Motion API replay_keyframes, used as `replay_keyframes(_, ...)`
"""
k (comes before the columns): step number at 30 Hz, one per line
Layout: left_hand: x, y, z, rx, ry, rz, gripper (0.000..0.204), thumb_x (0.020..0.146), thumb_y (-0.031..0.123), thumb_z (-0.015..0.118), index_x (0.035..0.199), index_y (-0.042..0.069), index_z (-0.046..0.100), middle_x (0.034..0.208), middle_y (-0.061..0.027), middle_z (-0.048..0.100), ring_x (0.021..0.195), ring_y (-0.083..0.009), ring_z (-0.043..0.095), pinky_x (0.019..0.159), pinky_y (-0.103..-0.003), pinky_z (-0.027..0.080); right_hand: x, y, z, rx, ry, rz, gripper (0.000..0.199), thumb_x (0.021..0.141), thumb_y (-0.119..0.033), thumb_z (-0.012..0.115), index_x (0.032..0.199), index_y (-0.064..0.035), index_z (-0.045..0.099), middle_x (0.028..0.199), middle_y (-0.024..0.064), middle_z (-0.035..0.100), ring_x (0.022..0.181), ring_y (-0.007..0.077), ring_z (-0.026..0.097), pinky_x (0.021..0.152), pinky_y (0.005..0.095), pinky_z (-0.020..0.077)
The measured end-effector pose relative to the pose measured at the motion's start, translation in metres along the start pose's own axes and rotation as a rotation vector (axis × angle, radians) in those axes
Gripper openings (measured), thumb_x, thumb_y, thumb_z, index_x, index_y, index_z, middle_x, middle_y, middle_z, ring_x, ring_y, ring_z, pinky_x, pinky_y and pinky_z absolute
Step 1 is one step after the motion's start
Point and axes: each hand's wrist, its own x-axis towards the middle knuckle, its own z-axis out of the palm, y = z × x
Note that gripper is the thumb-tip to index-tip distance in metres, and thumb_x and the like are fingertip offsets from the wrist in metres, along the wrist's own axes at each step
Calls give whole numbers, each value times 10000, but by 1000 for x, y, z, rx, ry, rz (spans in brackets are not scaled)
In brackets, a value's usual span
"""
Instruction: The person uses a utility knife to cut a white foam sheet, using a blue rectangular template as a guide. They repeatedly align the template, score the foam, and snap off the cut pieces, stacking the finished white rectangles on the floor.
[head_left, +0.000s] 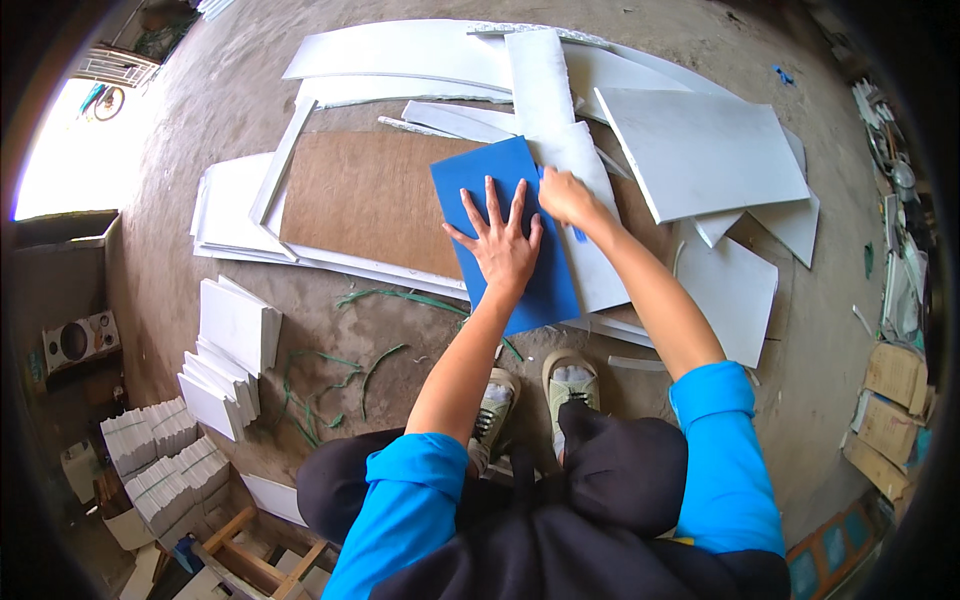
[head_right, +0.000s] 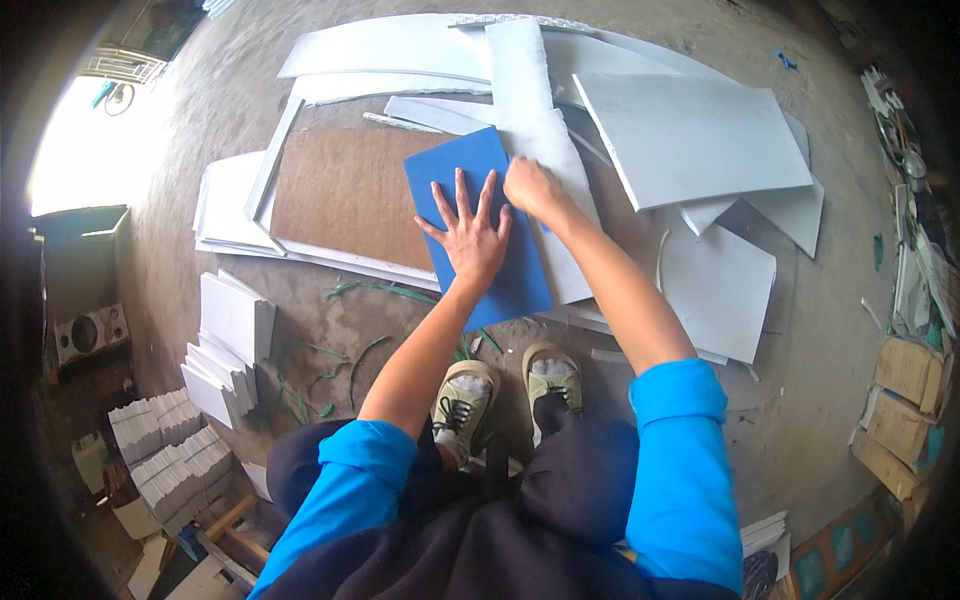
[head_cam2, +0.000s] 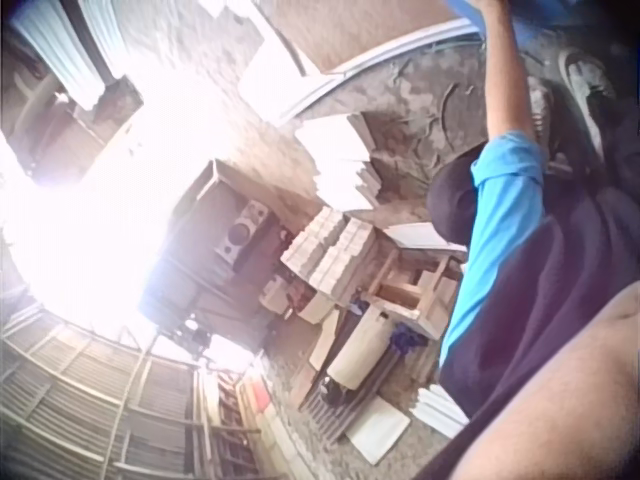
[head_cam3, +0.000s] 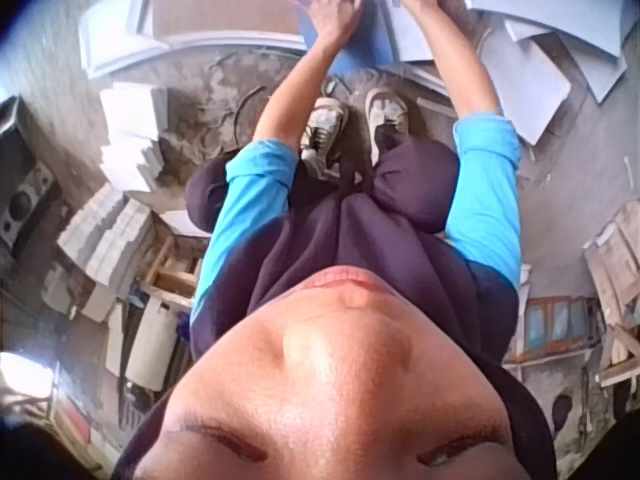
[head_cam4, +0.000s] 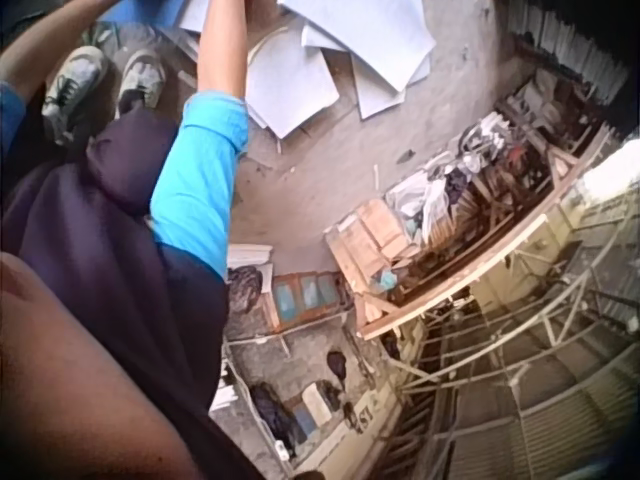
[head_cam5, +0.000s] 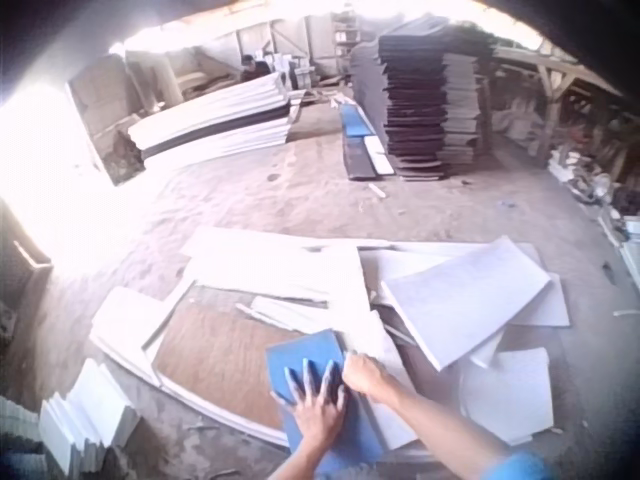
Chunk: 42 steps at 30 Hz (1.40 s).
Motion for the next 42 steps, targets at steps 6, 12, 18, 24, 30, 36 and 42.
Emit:
replay_keyframes(6, -2, -4, 5, 17, 35, -9, 511, 828, 428, 483, 1316, 360, 348, 1438, -40, 202, 1326, -374, 84, 934, -702, 13, -150, 66, 46, -14, -80, -110, 229, 890, -178, 382, 956, 37, 426, 743, 319, 565, 740, 474, 563, 661, 535, 457)
replay_keyframes(12, -5, -1, 10, 31, 45, -3, 518, 827, 445, 476, 1319, 357, 342, 1446, -49, 185, 1327, -379, 73, 936, -702, -1, -207, 80, 66, -9, -11, -67, 230, 896, -170, 396, 950, 54, 403, 642, 305, 550, 654, 464, 559, 592, 530, 452)
replay_keyframes(18, -3, -3, 10, 24, 49, -2, 526, 826, 433, 473, 1326, 352, 331, 1445, -52, 182, 1329, -378, 64, 935, -704, -14, -207, 81, 56, -138, -20, -84, 225, 880, -189, 410, 949, 22, 445, 682, 266, 588, 693, 436, 591, 633, 523, 467)
replay_keyframes(24, -2, -5, 2, 36, 38, -7, 529, 824, 432, 477, 1325, 356, 328, 1445, -39, 179, 1331, -373, 58, 936, -704, -12, -132, 41, -7, -127, 292, -202, 261, 878, -221, 419, 977, 13, 476, 619, 236, 578, 605, 408, 586, 566, 494, 473)
replay_keyframes(30, -2, 3, 2, 40, 3, -8, 546, 817, 429, 492, 1329, 364, 314, 1450, -37, 159, 1335, -366, 44, 939, -700, -2, -1, 3, -11, -177, 326, -252, 269, 867, -187, 417, 976, 57, 450, 762, 247, 614, 731, 383, 620, 614, 451, 505)
replay_keyframes(36, -1, 2, -1, 40, -32, -17, 577, 808, 415, 510, 1341, 358, 296, 1449, -44, 160, 1333, -372, 44, 936, -704, 10, 24, 0, 9, -163, 360, -268, 282, 915, -227, 362, 928, 38, 459, 773, 263, 605, 767, 403, 609, 665, 487, 489)
replay_keyframes(42, 0, -2, -3, 35, -25, -22, 574, 810, 408, 513, 1340, 355, 299, 1446, -48, 165, 1331, -376, 47, 935, -703, 1, 22, -13, 4, -170, 334, -242, 267, 912, -208, 359, 935, 36, 466, 797, 260, 607, 787, 403, 607, 694, 487, 484)
